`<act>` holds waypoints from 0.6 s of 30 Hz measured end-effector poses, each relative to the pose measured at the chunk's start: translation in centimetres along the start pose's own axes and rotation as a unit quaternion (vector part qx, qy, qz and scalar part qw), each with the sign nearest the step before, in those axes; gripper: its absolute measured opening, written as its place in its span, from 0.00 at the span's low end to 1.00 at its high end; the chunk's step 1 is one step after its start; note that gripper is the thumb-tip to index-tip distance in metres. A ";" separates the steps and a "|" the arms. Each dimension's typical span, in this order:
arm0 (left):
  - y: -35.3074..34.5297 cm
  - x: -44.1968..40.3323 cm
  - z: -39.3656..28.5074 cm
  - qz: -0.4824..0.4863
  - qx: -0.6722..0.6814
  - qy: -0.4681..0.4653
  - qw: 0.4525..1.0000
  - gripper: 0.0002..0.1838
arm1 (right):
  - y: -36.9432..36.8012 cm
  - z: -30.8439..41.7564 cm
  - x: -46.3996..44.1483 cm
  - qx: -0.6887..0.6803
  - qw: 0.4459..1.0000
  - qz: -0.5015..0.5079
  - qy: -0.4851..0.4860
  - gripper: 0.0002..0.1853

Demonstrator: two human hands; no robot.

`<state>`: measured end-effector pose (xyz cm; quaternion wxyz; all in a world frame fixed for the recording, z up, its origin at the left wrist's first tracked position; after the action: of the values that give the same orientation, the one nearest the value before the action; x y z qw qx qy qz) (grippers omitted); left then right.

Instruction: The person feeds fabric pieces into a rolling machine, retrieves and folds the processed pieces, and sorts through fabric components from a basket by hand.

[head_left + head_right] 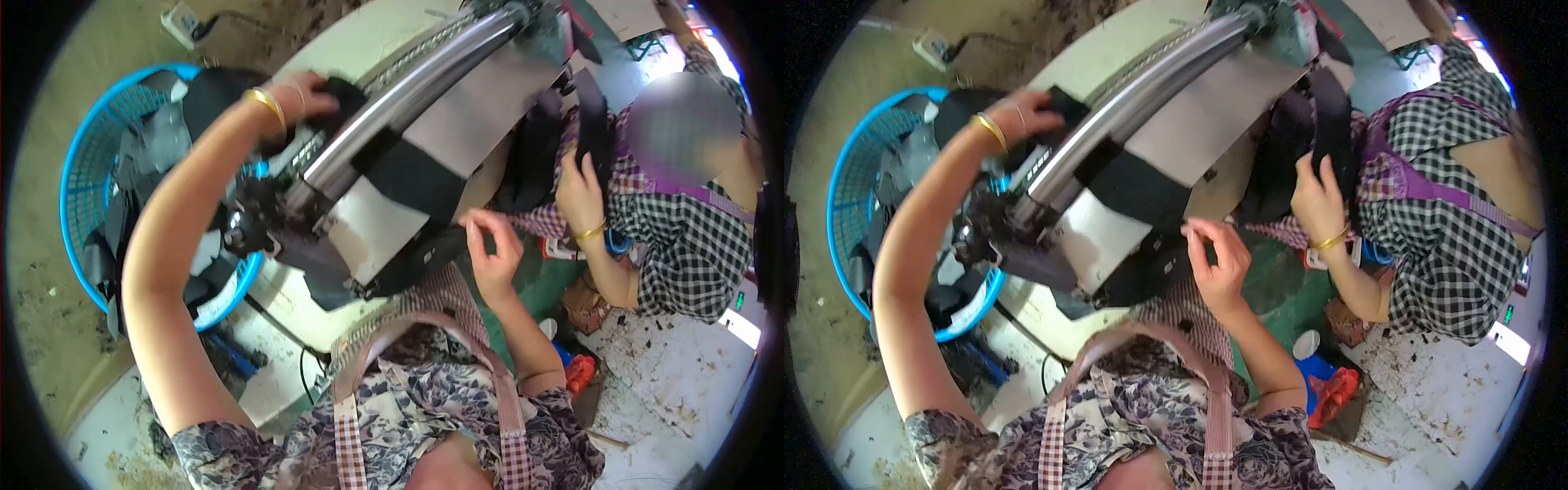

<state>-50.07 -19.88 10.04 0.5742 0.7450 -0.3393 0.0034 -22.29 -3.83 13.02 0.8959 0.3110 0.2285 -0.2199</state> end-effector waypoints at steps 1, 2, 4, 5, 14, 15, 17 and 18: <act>0.9 -1.1 0.9 0.030 0.015 -0.014 0.999 0.25 | -1.4 -0.8 2.6 -0.023 0.997 0.030 -0.069 0.09; 3.5 -0.5 1.3 -0.027 0.089 -0.004 0.996 0.27 | -5.1 -1.1 5.7 -0.030 0.979 0.176 -0.094 0.08; 6.9 -0.5 2.3 -0.028 0.015 0.026 0.999 0.28 | -11.3 0.4 10.0 -0.037 0.946 0.323 -0.010 0.08; 9.7 -0.1 2.3 -0.143 0.048 -0.115 0.982 0.25 | -13.5 2.2 11.0 -0.037 0.940 0.328 0.093 0.09; 21.1 9.3 7.4 -0.264 0.195 -0.026 0.944 0.26 | -21.8 1.0 16.2 -0.058 0.920 0.373 0.105 0.14; 20.9 8.8 9.8 -0.223 0.296 -0.044 0.928 0.24 | -22.1 0.2 16.7 -0.104 0.890 0.443 0.013 0.14; 20.3 10.3 14.3 -0.245 0.331 0.037 0.911 0.27 | -21.1 0.6 16.2 -0.129 0.893 0.429 0.039 0.14; 19.6 10.5 18.1 -0.257 0.369 0.084 0.890 0.28 | -19.8 2.1 15.5 -0.138 0.878 0.450 0.085 0.12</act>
<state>-58.97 -42.82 24.72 0.2656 0.9612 -0.0611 0.0433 -19.97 -23.12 -3.02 0.9092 0.2709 0.1677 0.2679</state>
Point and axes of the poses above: each hand's wrist, its own x-axis away from the middle knuckle, its own y-axis out of the back of the hand, z = x × y, the point moved 10 cm from there along -x, towards the middle knuckle, and after that the axes turned 15 degrees about y, right-handed, at the moved point
